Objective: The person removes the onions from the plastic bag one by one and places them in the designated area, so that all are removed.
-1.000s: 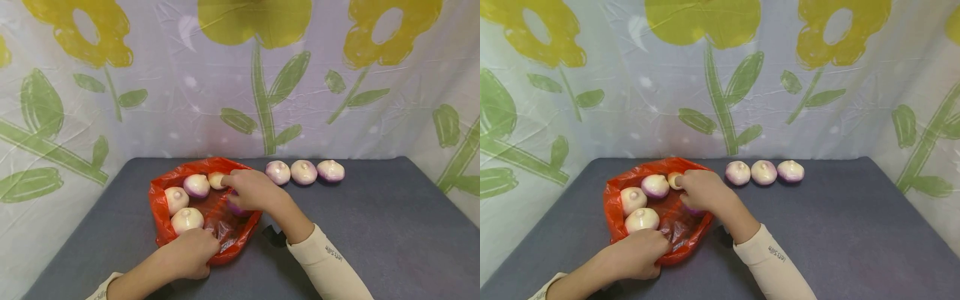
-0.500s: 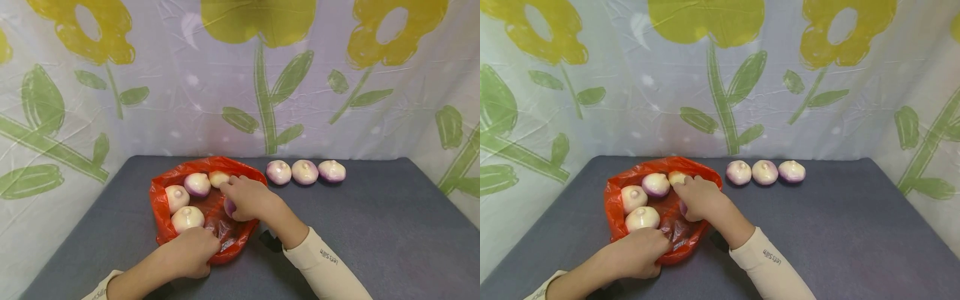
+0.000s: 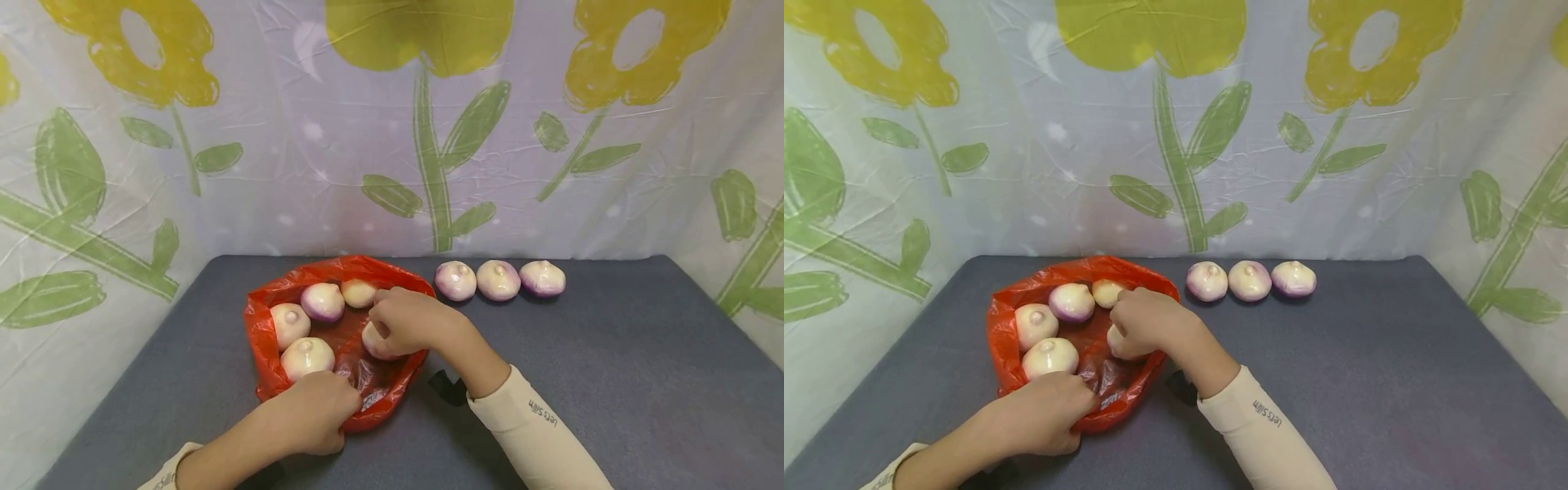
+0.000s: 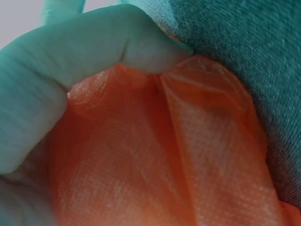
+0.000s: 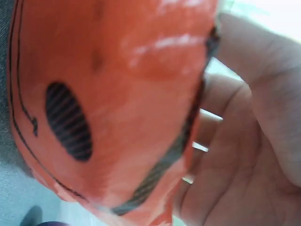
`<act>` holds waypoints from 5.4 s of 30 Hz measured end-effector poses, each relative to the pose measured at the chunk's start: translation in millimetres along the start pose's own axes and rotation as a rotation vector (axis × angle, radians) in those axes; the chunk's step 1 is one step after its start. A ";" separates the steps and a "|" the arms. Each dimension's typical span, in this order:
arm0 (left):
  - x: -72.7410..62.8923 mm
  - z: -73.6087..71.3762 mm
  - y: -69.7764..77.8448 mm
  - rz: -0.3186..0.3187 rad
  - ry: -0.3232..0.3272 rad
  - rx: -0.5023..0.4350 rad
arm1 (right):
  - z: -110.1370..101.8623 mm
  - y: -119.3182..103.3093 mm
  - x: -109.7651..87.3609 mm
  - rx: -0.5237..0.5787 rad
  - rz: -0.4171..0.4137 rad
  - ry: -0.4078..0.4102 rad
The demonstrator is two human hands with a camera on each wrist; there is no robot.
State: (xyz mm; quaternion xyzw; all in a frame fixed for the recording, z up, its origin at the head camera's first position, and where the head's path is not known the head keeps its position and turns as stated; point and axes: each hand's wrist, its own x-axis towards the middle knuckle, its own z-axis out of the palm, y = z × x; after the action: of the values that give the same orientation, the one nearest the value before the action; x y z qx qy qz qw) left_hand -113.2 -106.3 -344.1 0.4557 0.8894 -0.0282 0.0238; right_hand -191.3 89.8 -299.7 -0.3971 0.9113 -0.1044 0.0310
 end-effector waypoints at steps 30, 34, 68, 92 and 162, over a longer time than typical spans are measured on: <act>0.2 -0.3 0.3 -0.002 -0.004 -0.017 | 8.6 0.9 0.2 0.040 0.006 -0.202; 0.4 -0.4 -0.3 -0.004 -0.015 -0.028 | 12.4 -1.8 1.7 0.008 0.023 -0.220; -3.2 6.7 -2.8 -0.025 0.019 0.007 | 20.0 -4.8 8.2 0.036 -0.027 -0.203; 1.7 5.9 0.5 -0.025 0.001 -0.005 | 5.6 11.3 -24.1 0.204 -0.096 -0.102; 2.3 0.9 0.7 -0.044 -0.048 -0.028 | -64.5 116.3 -192.4 0.147 0.237 0.303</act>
State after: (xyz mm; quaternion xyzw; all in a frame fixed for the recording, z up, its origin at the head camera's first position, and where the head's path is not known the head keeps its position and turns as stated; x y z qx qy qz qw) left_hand -114.0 -104.2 -345.2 0.4349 0.8986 -0.0269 0.0508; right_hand -152.5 318.1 -266.9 -0.2637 0.9357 -0.2248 -0.0654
